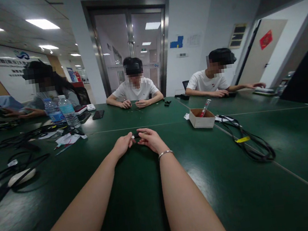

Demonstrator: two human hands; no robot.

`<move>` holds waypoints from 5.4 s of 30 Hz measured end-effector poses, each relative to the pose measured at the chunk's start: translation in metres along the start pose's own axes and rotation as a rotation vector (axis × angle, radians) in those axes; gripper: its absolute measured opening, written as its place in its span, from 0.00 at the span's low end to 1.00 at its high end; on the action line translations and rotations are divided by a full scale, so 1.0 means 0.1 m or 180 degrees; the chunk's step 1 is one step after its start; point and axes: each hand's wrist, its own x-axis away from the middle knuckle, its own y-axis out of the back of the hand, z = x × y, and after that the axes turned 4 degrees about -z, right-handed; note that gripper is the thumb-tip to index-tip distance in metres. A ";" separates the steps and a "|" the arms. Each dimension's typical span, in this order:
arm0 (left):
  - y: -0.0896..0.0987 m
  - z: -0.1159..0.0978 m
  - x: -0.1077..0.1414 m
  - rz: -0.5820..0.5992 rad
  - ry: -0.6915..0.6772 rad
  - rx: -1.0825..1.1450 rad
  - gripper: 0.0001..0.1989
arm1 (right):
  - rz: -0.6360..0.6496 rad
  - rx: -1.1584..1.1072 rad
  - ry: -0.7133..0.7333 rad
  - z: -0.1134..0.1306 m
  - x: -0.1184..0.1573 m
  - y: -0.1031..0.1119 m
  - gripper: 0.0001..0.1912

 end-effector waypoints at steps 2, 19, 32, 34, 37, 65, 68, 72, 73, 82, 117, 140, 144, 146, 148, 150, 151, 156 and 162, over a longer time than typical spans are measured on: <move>-0.01 0.01 0.00 0.0029 0.0057 -0.0064 0.32 | 0.0046 -0.0027 -0.0017 0.01 0.00 0.01 0.14; -0.09 0.18 -0.10 -0.0325 0.0025 0.0397 0.23 | -0.0134 0.0072 -0.0152 -0.01 -0.03 -0.02 0.10; -0.08 0.06 -0.01 -0.0311 -0.0250 0.0183 0.15 | -0.0235 0.0191 -0.0105 -0.05 -0.06 -0.04 0.10; -0.08 0.07 -0.02 -0.0279 -0.0247 0.0269 0.15 | -0.0233 0.0209 -0.0120 -0.05 -0.07 -0.04 0.10; -0.08 0.10 -0.05 -0.0267 -0.0185 0.0401 0.16 | -0.0209 0.0232 -0.0149 -0.05 -0.06 -0.04 0.09; -0.07 0.13 -0.14 -0.0508 0.0291 0.0946 0.14 | -0.0104 0.0389 0.0066 -0.07 -0.07 -0.05 0.08; -0.06 0.11 -0.13 -0.0465 0.0408 0.0975 0.14 | -0.0077 0.0350 0.0081 -0.07 -0.07 -0.06 0.08; -0.04 0.11 -0.13 -0.0396 0.0491 0.0910 0.15 | -0.0023 0.0257 0.0129 -0.06 -0.06 -0.06 0.09; -0.04 0.12 -0.13 -0.0388 0.0500 0.0883 0.15 | -0.0009 0.0243 0.0133 -0.06 -0.05 -0.06 0.09; -0.09 0.15 -0.16 -0.0452 0.0494 0.0724 0.17 | 0.0075 0.0256 0.0075 -0.07 -0.07 -0.02 0.12; -0.11 0.16 -0.15 -0.0543 0.0269 0.0718 0.18 | -0.0239 0.0038 -0.0051 -0.03 -0.05 -0.06 0.05; -0.12 0.20 -0.15 -0.0489 0.0249 0.0704 0.20 | -0.0233 0.0050 -0.0113 -0.02 -0.05 -0.06 0.04; -0.12 0.20 -0.16 -0.0504 0.0253 0.0610 0.22 | -0.0248 0.0047 -0.0112 -0.03 -0.06 -0.06 0.03; -0.12 0.18 -0.15 -0.0495 0.0266 0.0571 0.21 | -0.0238 0.0046 -0.0093 -0.04 -0.06 -0.05 0.03; -0.11 0.16 -0.14 -0.0502 0.0245 0.0652 0.18 | -0.0228 0.0043 -0.0087 -0.04 -0.06 -0.05 0.03; -0.10 0.14 -0.14 -0.0506 0.0281 0.0709 0.18 | -0.0224 0.0051 -0.0097 -0.03 -0.06 -0.05 0.04; -0.10 0.14 -0.13 -0.0488 0.0309 0.0692 0.20 | -0.0226 0.0057 -0.0102 -0.03 -0.05 -0.05 0.03; -0.10 0.14 -0.14 -0.0483 0.0250 0.0656 0.18 | -0.0244 0.0070 -0.0117 -0.02 -0.04 -0.06 0.02; -0.11 0.16 -0.14 -0.0473 0.0194 0.0572 0.20 | -0.0256 0.0094 -0.0117 -0.01 -0.04 -0.07 0.04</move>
